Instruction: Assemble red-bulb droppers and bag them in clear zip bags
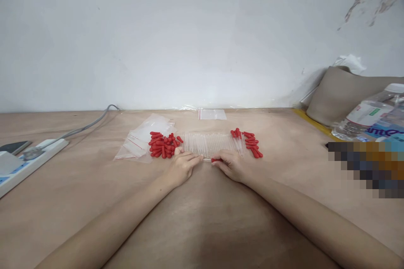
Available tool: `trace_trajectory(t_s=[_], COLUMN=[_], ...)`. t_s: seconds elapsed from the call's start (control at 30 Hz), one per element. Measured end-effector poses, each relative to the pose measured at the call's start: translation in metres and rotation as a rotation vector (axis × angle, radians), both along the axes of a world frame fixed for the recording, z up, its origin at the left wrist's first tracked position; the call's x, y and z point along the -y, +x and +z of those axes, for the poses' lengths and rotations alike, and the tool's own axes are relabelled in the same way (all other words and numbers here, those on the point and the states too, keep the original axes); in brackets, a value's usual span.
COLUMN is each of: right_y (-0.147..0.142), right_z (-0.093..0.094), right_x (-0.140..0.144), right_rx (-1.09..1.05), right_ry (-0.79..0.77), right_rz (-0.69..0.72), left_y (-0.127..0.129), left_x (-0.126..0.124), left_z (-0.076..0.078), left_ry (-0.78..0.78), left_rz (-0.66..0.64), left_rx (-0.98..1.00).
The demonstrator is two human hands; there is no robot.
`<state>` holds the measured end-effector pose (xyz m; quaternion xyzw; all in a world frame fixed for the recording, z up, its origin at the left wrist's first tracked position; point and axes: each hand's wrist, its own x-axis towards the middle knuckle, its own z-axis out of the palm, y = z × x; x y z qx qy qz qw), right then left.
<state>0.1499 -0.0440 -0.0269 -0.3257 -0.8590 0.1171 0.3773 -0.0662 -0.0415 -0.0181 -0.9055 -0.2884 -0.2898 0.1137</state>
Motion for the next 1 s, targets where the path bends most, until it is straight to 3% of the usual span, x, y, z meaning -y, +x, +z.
trace_trajectory(t_s=[0.37,0.73,0.87,1.0], right_y=[-0.002,-0.003,-0.005,-0.012], right_z=[-0.002,-0.001,0.002,0.009], right_x=[0.000,-0.001,-0.004,-0.008], right_rx=[0.043,0.062,-0.113,-0.392], right_ry=[0.061,0.013,-0.105,-0.352], right_rz=[0.025,0.040,0.064,0.009], left_y=[0.006,0.008,0.009,0.009], left_x=[0.003,0.003,0.004,0.005], left_z=[0.000,0.000,-0.001,0.001], left_ry=[0.001,-0.026,-0.094,-0.182], left_rz=[0.018,0.014,0.019,-0.041], left_rx=[-0.035,-0.052,0.035,0.135])
